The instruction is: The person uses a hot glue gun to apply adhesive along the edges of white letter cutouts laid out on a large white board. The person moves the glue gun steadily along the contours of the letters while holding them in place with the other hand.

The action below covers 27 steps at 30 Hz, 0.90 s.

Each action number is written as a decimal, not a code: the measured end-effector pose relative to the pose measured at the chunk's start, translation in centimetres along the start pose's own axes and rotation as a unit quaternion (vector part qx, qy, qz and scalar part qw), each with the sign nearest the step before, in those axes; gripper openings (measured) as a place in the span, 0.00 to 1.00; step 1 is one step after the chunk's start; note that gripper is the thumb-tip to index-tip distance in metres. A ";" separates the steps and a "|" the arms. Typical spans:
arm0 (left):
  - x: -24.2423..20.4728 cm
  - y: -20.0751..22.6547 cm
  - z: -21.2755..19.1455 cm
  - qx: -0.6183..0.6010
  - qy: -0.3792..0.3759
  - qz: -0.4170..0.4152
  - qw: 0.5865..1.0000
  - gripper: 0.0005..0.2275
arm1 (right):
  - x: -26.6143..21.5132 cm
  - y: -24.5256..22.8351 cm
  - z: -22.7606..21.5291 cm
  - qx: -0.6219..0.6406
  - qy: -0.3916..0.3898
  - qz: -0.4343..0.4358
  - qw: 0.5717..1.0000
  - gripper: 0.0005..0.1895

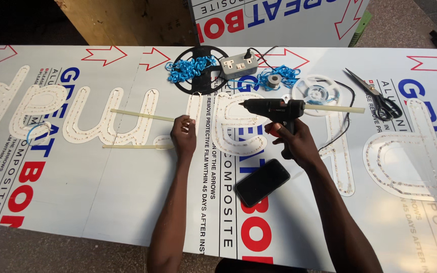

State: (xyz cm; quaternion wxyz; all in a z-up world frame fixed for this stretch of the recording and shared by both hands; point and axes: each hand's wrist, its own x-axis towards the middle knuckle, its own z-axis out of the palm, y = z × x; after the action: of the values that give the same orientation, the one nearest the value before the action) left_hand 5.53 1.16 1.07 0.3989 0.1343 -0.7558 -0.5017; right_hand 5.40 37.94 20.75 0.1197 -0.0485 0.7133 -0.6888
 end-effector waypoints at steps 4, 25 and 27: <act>-1.4 -0.6 -3.9 -0.020 -0.007 -0.033 0.999 0.07 | -1.1 0.6 -0.1 0.039 0.005 0.007 0.999 0.22; -5.4 -1.0 -6.4 0.115 -0.035 -0.050 0.992 0.05 | 0.2 7.3 -2.8 0.086 -0.007 0.101 0.991 0.25; -5.2 -0.4 -6.3 0.119 -0.028 -0.043 0.992 0.06 | -0.3 6.6 -2.6 0.105 0.010 0.092 0.990 0.24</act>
State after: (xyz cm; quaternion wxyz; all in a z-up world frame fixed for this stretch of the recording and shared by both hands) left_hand 13.51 0.04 -0.57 0.3372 0.1990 -0.8142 -0.4287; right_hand 5.71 40.85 14.27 0.1800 0.0370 0.6398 -0.7463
